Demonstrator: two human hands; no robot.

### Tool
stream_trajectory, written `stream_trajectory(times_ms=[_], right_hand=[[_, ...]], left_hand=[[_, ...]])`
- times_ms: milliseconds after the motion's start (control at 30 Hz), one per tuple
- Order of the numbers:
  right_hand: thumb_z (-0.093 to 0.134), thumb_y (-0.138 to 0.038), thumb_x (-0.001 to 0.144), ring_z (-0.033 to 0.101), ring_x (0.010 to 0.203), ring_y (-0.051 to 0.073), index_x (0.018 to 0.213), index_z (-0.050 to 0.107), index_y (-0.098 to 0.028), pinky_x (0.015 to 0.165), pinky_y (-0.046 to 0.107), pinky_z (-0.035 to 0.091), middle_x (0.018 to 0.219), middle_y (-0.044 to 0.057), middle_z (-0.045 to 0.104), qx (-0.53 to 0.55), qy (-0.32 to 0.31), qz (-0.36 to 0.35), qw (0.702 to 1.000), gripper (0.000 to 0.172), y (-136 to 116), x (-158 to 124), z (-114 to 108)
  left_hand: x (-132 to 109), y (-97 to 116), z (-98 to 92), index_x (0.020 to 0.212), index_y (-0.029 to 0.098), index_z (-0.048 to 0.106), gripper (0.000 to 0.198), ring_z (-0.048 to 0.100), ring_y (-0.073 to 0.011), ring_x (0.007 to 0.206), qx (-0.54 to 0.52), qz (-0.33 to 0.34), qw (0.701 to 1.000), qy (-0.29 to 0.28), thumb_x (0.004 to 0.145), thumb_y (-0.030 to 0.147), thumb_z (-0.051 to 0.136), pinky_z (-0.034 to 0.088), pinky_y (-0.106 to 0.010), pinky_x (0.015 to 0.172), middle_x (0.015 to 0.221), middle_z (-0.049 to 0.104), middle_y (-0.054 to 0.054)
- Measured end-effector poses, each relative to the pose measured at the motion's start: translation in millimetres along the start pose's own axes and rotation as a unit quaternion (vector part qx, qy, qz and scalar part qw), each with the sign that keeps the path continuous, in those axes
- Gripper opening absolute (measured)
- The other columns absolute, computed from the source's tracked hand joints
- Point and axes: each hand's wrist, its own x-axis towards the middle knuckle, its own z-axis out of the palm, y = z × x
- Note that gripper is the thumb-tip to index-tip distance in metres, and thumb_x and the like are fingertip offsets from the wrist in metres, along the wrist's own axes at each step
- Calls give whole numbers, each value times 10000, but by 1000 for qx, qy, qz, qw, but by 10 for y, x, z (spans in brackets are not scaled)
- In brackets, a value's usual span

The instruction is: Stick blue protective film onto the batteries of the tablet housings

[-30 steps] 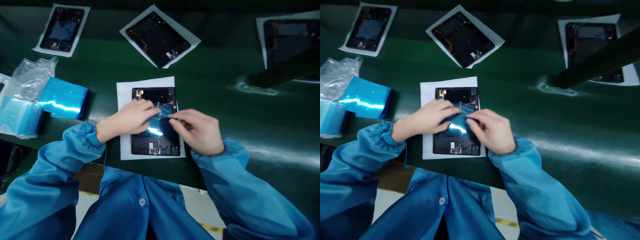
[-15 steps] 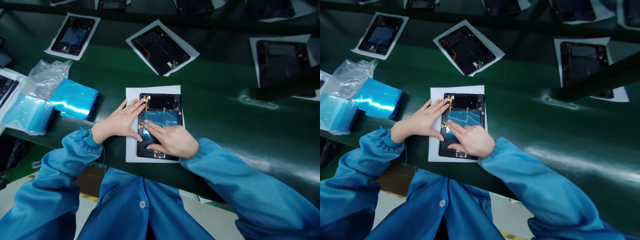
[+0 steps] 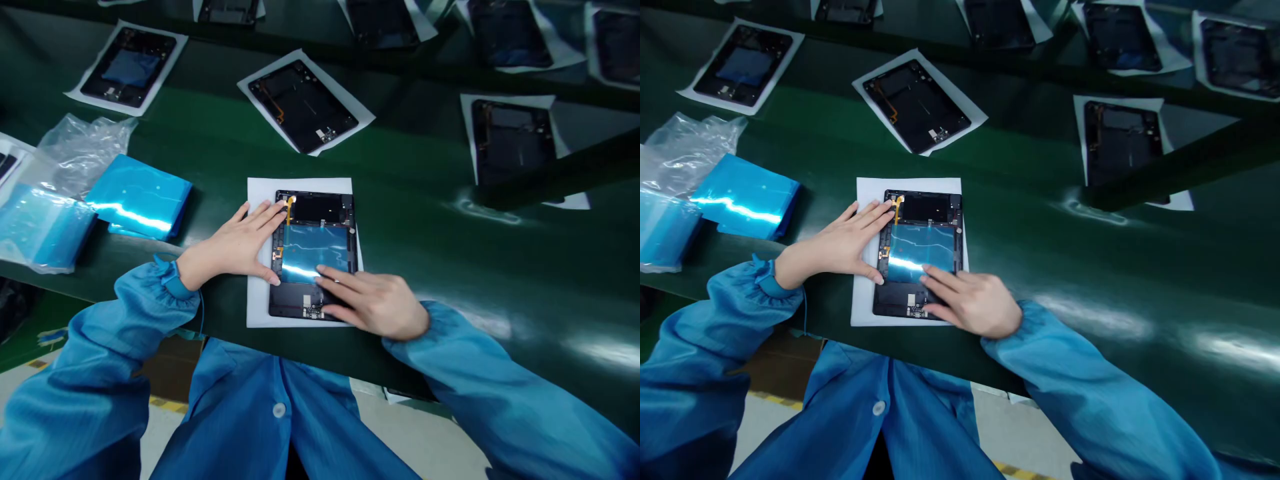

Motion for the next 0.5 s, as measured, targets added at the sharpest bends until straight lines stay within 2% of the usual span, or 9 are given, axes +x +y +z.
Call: stream_trajectory(times_ms=[133, 233, 333, 433, 500], right_hand=[[518, -477, 1126, 827, 961, 219, 1432, 739, -226, 746, 336, 646, 1443, 48, 747, -17, 4, 118, 993, 454, 237, 27, 45], [481, -520, 1130, 826, 1021, 241, 1481, 702, -202, 736, 351, 648, 1514, 65, 697, -20, -4, 156, 988, 522, 308, 96, 65], [528, -533, 1111, 824, 892, 226, 1482, 699, -187, 691, 346, 634, 1513, 92, 691, -20, -5, 130, 991, 536, 165, -1, 18], [632, -470, 1076, 788, 738, 184, 1432, 737, -196, 663, 324, 620, 1436, 102, 743, 1, 6, 56, 998, 462, -12, -219, -52], [665, -422, 1063, 785, 727, 172, 1381, 769, -207, 668, 305, 618, 1372, 94, 781, 20, 26, 26, 999, 397, -38, -302, -65]], left_hand=[[1, 1, 1, 1763, 115, 135, 1399, 105, -461, 1718, 0, -2, 1000, 0, 776, 954, 665, 87, -664, 1397, 1836, 70, -222], [1, -6, 8, 1757, 93, 156, 1417, 117, -473, 1714, 4, -6, 1000, 4, 761, 953, 682, 105, -665, 1399, 1838, 78, -219], [0, -6, 7, 1755, 89, 168, 1415, 126, -469, 1713, 10, -8, 1000, 4, 758, 942, 698, 106, -653, 1404, 1839, 92, -214], [5, 9, -2, 1760, 105, 150, 1405, 113, -456, 1719, 9, -8, 1000, 2, 769, 943, 689, 98, -652, 1404, 1840, 88, -207], [9, 25, -4, 1761, 106, 136, 1418, 93, -449, 1723, 9, -10, 1000, -3, 765, 954, 683, 87, -649, 1405, 1841, 66, -207]])
